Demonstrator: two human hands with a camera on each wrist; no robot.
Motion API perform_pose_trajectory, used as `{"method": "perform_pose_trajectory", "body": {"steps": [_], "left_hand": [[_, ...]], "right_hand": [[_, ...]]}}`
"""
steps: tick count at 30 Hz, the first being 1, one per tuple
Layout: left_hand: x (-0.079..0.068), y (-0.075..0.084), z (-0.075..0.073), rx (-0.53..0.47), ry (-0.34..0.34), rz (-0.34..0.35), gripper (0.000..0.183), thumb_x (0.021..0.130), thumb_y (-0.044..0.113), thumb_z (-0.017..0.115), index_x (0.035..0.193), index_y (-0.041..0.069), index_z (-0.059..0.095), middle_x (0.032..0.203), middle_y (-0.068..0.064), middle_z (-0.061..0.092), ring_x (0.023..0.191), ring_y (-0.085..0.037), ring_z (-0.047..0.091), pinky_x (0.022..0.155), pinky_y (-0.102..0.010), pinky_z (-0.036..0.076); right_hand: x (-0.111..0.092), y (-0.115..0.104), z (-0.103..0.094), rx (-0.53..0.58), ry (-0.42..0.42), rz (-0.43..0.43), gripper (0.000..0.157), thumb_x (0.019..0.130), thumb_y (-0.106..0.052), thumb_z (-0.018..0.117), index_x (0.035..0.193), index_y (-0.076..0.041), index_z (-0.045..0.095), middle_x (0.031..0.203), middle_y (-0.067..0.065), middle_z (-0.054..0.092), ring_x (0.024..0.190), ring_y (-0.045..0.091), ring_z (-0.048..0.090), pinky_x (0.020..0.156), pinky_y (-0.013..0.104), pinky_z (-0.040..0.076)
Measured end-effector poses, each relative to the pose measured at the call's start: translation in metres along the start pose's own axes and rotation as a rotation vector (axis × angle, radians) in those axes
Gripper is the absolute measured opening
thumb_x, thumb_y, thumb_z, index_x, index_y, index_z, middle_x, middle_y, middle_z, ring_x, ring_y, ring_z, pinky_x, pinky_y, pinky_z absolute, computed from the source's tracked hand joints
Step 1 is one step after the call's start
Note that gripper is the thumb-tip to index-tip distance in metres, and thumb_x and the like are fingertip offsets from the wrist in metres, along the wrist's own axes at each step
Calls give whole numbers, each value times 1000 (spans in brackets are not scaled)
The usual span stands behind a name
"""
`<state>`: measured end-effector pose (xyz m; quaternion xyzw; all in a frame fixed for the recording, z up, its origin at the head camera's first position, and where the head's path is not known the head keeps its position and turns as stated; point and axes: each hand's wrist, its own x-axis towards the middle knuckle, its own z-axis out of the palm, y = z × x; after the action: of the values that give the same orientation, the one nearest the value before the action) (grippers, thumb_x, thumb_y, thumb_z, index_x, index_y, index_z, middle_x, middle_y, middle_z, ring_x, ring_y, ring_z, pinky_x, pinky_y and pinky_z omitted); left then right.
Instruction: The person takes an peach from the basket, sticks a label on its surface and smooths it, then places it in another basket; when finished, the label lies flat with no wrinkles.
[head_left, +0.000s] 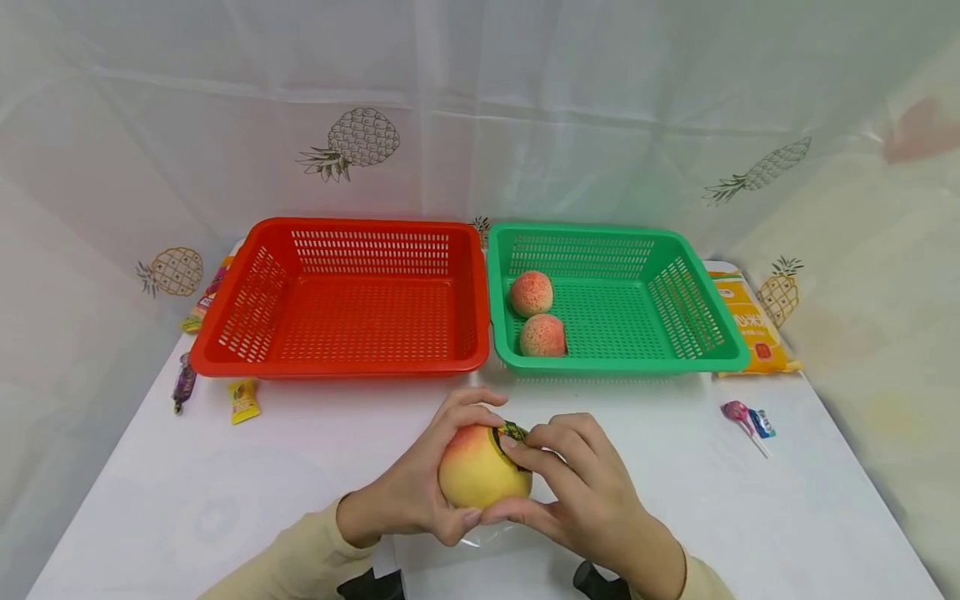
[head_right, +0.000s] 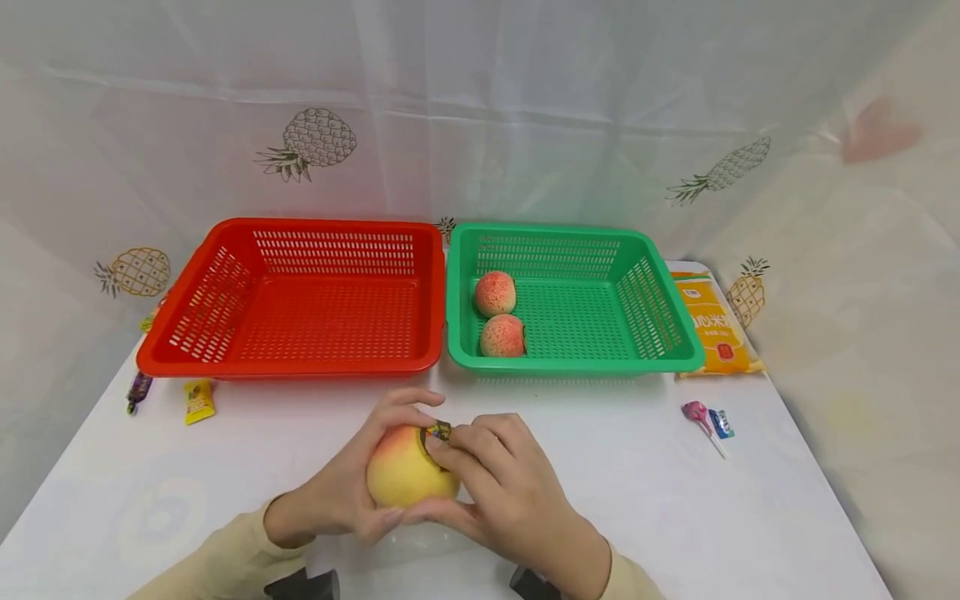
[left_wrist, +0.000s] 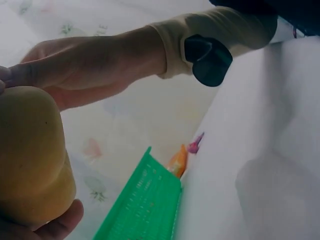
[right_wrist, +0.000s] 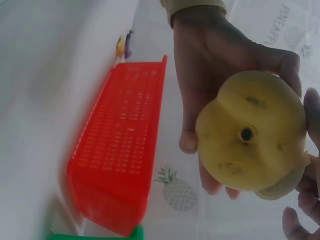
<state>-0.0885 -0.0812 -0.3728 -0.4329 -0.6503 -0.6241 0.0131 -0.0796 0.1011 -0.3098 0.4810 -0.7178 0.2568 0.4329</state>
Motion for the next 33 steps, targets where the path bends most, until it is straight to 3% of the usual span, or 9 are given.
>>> {"method": "perform_pose_trajectory", "body": {"steps": [4,9,15,20,22,25,29,31,33], "left_hand": [[-2,-1,4,-32,4,45,61,69,26,62,119,3,34,133,-17,24,111,-25,41,74,-28,49],[1,7,6,-60,29,94,60,72,30,60,117,1,33,131,-20,26,113,-29,39,76,-30,47],[2,11,7,-62,63,71,59,70,29,59,116,-1,34,130,-18,28,115,-30,35,80,-31,46],[1,6,9,-10,107,60,59,71,29,60,116,0,36,127,-17,30,116,-29,32,83,-32,44],[3,4,8,38,137,105,60,70,30,62,116,1,35,124,-20,30,114,-30,32,84,-33,43],[7,1,5,205,185,221,61,67,31,64,114,4,35,119,-23,28,112,-32,34,85,-34,43],[13,-1,-1,470,212,373,56,66,32,63,110,7,38,116,-25,27,109,-33,38,84,-35,44],[15,-1,-1,556,198,416,52,67,31,62,108,8,39,115,-25,27,107,-33,41,83,-35,45],[16,-2,0,624,183,449,49,67,31,60,107,10,40,113,-25,28,104,-34,42,82,-36,45]], "right_hand": [[2,-2,4,55,129,-23,50,62,-46,72,73,3,66,67,7,54,64,20,44,59,21,40],[10,-4,9,40,261,-84,47,66,-46,68,64,1,61,60,5,49,59,17,39,53,20,35],[19,-3,11,-56,330,-196,43,74,-40,65,57,-1,58,56,3,47,55,14,36,48,17,30],[1,3,14,-91,354,-220,38,67,-37,72,57,-4,59,56,2,48,55,14,38,50,18,31],[-8,5,15,-60,367,-130,36,64,-35,75,58,-4,57,59,4,47,56,15,39,51,20,31],[-16,6,13,122,279,188,32,73,-27,72,70,0,56,72,9,49,66,19,44,59,24,36],[-14,2,5,470,-66,778,25,91,-24,49,111,-8,48,104,5,50,91,17,51,72,26,45],[-12,-1,2,577,-247,955,30,94,-25,42,123,-19,39,116,-1,48,98,15,52,75,28,48],[-10,-2,2,611,-371,1023,31,95,-23,39,126,-26,36,118,-4,48,98,13,53,74,29,48]]}}
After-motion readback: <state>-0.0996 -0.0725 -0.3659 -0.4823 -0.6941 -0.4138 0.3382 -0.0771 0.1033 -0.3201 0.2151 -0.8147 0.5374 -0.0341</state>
